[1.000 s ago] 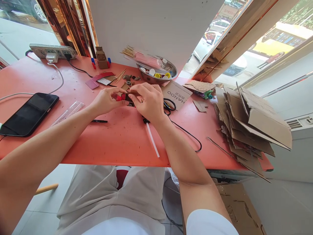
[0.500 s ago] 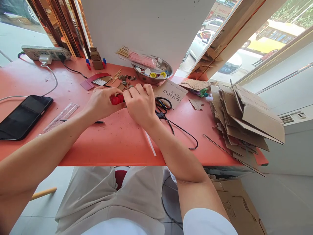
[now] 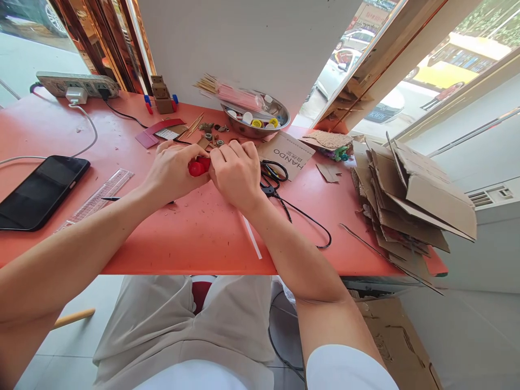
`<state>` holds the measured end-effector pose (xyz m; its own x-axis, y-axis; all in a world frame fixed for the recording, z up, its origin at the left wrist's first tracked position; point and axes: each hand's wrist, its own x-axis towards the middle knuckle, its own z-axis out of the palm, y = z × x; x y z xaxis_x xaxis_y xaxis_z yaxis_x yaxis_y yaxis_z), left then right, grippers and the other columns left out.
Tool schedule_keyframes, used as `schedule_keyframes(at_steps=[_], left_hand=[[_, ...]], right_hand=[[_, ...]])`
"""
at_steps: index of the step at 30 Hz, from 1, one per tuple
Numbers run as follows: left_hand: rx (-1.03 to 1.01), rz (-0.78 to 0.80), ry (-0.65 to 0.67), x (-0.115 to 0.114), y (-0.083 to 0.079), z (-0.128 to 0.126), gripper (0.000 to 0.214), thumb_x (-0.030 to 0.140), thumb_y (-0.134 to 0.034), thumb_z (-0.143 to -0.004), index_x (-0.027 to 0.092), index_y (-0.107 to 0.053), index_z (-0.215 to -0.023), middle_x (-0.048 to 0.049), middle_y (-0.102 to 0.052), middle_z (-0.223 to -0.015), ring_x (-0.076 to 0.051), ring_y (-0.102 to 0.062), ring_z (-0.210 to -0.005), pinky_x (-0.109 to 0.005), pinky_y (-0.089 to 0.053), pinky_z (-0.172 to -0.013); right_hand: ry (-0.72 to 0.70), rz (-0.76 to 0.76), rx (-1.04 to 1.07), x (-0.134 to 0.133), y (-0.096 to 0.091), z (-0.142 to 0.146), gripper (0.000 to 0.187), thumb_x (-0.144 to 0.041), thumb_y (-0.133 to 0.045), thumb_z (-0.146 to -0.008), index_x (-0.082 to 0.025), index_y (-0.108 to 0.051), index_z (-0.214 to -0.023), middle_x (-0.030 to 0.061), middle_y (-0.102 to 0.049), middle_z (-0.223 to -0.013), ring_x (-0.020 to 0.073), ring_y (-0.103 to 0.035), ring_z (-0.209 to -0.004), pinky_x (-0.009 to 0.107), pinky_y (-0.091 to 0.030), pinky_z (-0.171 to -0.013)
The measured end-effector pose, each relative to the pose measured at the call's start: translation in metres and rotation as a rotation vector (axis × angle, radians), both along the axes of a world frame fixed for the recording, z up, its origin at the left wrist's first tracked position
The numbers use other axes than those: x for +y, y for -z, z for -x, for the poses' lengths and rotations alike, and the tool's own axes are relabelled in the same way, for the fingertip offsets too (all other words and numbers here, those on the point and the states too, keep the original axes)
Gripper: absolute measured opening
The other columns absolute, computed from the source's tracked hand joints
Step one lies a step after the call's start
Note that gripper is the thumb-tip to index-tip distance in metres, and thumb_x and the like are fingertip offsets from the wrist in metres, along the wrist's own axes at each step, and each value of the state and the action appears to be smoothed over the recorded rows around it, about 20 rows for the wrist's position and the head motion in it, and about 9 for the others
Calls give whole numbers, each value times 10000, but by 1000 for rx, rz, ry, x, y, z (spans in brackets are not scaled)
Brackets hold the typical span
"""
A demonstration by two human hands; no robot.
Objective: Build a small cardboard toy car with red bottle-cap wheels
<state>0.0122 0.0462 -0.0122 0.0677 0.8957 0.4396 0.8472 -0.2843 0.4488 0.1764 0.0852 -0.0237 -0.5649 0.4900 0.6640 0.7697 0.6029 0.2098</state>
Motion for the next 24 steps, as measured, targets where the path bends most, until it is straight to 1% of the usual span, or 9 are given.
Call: schedule_keyframes(at_steps=[4,7,9,14,17,19,20,22,24], left_hand=[[10,11,-2,-2,-2,-2,215,317,-675,-786,270,-772,-971,-44,-821,-879,-331,-772,-980,-542,-415,-1134],[10,45,0,-2,-3,-1,223,323,-679,-805,276,-769,-1004,-48,-833,-945,-333,-763,-1035,-550,-395,-1160],[29,96,-5,-2,-3,0,266,332,-691,-818,281,-762,-1070,-58,-838,-1031,-345,-749,-1112,-569,-354,-1200],[114,242,6,-1,-2,7,480,355,-737,-822,330,-681,-1298,-52,-813,-1203,-367,-682,-1292,-644,-211,-1281],[72,221,22,-2,-3,8,528,386,-732,-842,349,-656,-1363,-61,-755,-1360,-368,-617,-1390,-649,-180,-1300],[3,143,20,-3,-4,7,434,382,-676,-886,338,-699,-1316,-65,-739,-1389,-357,-600,-1410,-630,-164,-1318],[-34,92,22,-3,-5,6,362,371,-642,-905,333,-735,-1252,-61,-755,-1353,-349,-612,-1393,-619,-158,-1327],[-101,-8,43,-3,-6,6,249,351,-598,-922,344,-784,-1087,-43,-800,-1221,-334,-656,-1316,-608,-176,-1332],[-154,-81,68,-3,-7,8,187,352,-607,-913,372,-789,-950,-18,-820,-1087,-330,-688,-1235,-621,-233,-1314]], right_hand=[[-2,-3,2,2,1,-1,299,-180,-481,-1038,-227,-752,-920,74,-733,-871,262,-634,-909,422,-409,-894],[-10,0,-8,4,2,-1,285,-177,-492,-1035,-228,-751,-929,68,-742,-884,259,-633,-912,419,-405,-887],[-7,-12,-18,6,3,-2,294,-173,-485,-1040,-228,-753,-932,68,-750,-890,254,-635,-914,415,-404,-882],[11,-40,-66,13,5,-4,320,-169,-464,-1049,-231,-753,-926,68,-754,-870,247,-629,-904,411,-412,-865],[16,-30,-52,14,3,-5,329,-169,-458,-1056,-240,-747,-915,64,-756,-876,245,-631,-910,416,-421,-868],[6,-14,-15,12,1,-4,339,-179,-453,-1070,-248,-744,-910,60,-761,-894,243,-641,-924,423,-430,-888],[-3,-1,5,10,-1,-3,342,-190,-452,-1078,-255,-745,-914,58,-764,-906,244,-647,-935,429,-435,-901],[-27,25,42,5,-4,-1,344,-223,-448,-1095,-273,-753,-944,58,-773,-930,248,-657,-959,444,-443,-924],[-53,53,70,0,-6,1,354,-254,-433,-1106,-288,-765,-989,60,-784,-952,254,-664,-981,460,-449,-936]])
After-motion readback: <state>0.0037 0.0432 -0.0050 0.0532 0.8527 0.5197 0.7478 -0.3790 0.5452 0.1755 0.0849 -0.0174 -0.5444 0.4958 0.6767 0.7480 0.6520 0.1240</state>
